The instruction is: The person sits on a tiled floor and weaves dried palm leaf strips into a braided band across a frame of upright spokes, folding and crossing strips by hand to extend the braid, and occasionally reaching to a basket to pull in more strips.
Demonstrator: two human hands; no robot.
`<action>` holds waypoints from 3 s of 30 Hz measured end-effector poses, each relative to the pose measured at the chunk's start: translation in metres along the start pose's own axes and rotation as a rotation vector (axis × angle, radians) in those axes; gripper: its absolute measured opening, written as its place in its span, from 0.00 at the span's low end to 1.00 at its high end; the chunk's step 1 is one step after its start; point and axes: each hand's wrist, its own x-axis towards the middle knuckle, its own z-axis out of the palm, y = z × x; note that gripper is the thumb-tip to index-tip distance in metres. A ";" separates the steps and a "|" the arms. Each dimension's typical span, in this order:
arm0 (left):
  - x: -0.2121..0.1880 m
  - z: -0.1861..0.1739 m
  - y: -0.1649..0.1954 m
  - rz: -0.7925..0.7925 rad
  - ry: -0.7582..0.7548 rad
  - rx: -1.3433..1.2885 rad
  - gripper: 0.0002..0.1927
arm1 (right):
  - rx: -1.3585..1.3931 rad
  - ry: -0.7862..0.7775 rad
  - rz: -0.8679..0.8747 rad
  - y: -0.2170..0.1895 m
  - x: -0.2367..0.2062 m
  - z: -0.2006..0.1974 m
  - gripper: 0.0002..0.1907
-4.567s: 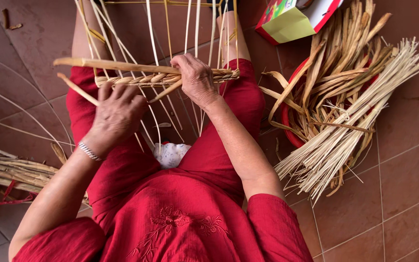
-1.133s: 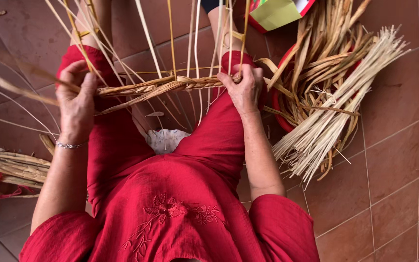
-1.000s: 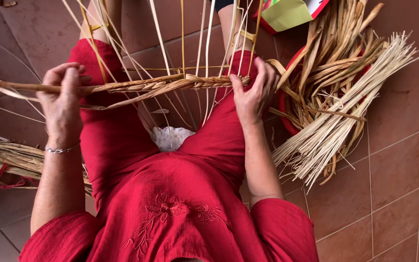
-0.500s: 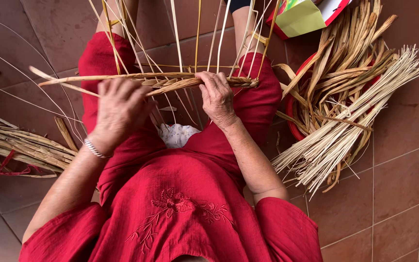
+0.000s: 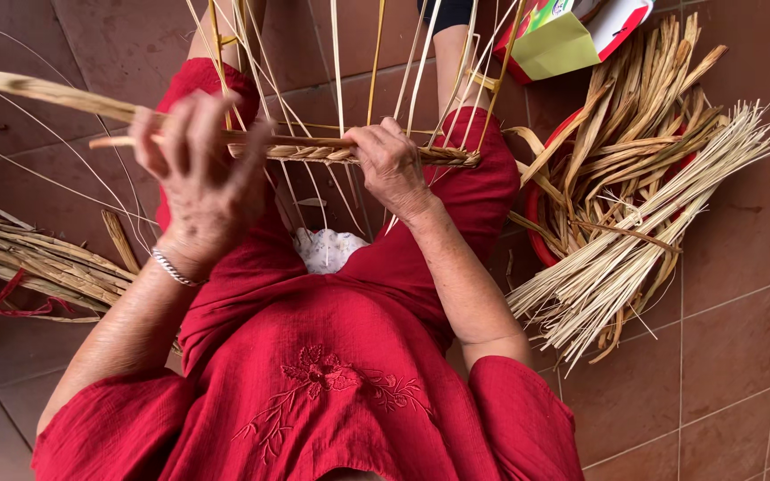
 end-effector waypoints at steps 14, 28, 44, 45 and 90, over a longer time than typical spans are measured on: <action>0.052 0.136 0.017 -0.395 -0.300 -0.810 0.12 | 0.229 -0.042 0.176 0.004 0.008 -0.009 0.08; -0.014 0.041 0.057 -0.996 -0.312 -1.794 0.27 | 0.135 0.164 0.076 0.003 0.020 0.016 0.05; -0.023 0.059 -0.006 -0.054 -0.365 0.046 0.11 | 0.348 0.163 0.153 -0.002 0.013 0.009 0.03; -0.026 0.059 -0.006 -0.067 -0.363 -0.038 0.10 | 0.304 0.202 0.156 -0.002 0.012 0.013 0.04; -0.008 0.078 0.017 -1.293 -0.141 -1.790 0.10 | 0.337 0.069 0.068 -0.009 0.023 0.013 0.07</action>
